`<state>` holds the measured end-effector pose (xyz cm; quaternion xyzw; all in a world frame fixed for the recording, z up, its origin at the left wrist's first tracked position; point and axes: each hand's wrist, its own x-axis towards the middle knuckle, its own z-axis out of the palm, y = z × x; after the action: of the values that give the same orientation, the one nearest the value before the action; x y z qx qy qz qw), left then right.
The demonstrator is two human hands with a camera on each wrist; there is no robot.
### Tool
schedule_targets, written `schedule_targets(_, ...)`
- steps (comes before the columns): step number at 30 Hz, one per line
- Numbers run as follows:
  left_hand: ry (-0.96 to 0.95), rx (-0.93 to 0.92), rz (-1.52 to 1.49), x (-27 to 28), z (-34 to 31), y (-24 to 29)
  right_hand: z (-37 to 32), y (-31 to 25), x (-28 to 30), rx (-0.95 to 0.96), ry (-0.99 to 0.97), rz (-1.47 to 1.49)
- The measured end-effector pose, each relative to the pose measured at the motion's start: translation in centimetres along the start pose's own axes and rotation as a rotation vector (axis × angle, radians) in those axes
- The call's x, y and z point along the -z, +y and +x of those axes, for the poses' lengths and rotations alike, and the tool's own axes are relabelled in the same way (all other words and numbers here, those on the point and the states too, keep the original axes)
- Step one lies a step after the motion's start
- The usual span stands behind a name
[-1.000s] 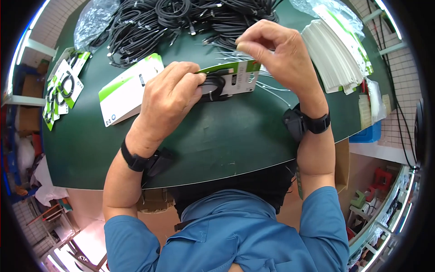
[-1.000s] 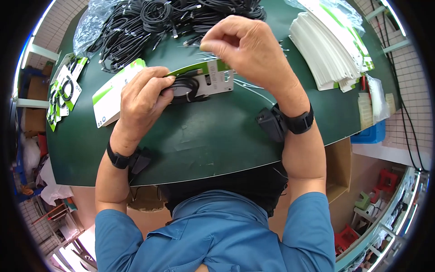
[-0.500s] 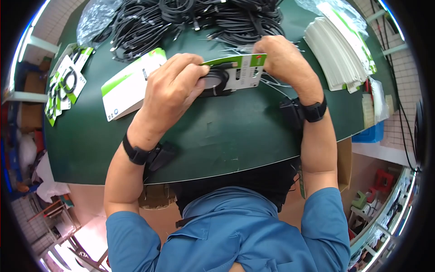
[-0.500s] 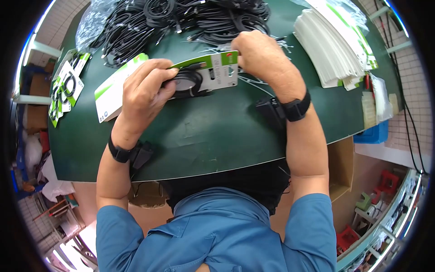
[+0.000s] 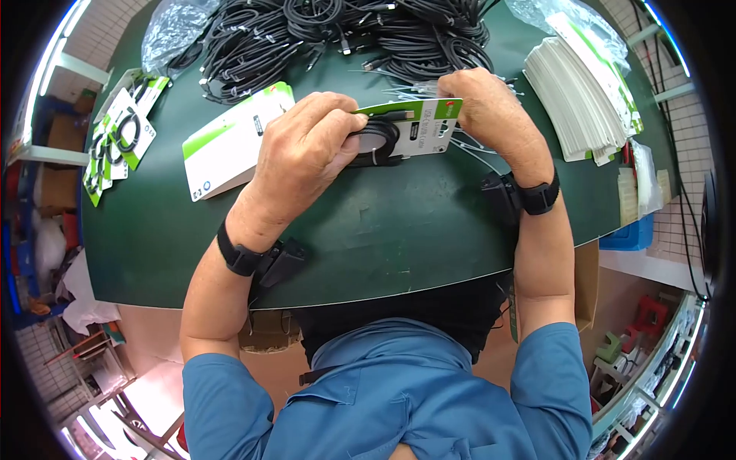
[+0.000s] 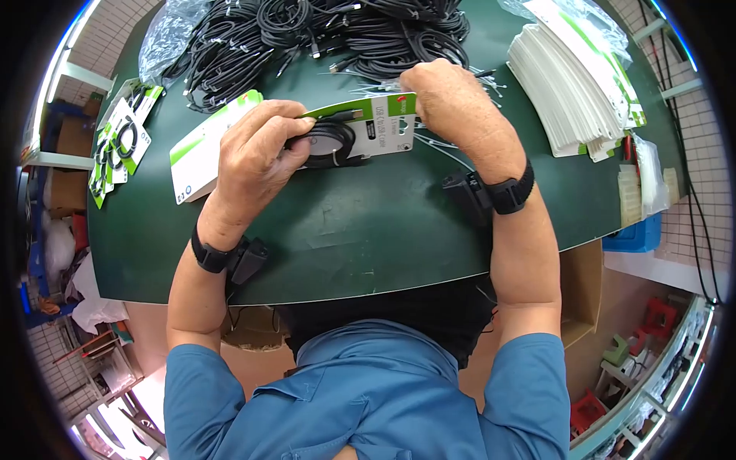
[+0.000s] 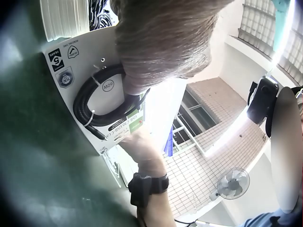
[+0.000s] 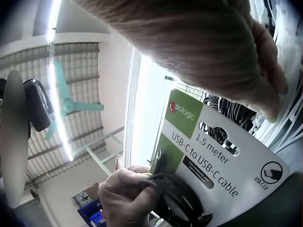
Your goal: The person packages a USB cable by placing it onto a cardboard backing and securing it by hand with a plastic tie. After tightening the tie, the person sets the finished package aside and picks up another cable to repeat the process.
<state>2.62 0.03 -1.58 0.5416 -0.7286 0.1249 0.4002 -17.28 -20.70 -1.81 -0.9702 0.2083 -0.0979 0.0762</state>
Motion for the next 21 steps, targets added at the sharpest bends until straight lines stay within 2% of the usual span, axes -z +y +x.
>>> schedule_targets(6,0.013,-0.006,-0.009,0.2,0.1,0.3,0.2,0.5,-0.5,0.007,-0.018,-0.035)
schedule_targets(10,-0.009,-0.002,0.01,0.3,0.1,0.5,0.3,0.3,-0.3,0.019,0.037,0.059)
schedule_targets(14,-0.024,0.019,0.02,0.4,0.1,0.6,0.5,-0.2,0.1,-0.06,-0.104,0.068)
schedule_targets(18,-0.023,0.001,0.011,0.5,0.0,0.7,0.5,-0.3,0.5,-0.085,-0.042,0.14)
schedule_targets(21,-0.035,-0.023,0.002,0.5,0.1,1.0,0.4,0.1,0.8,-0.025,0.089,0.288)
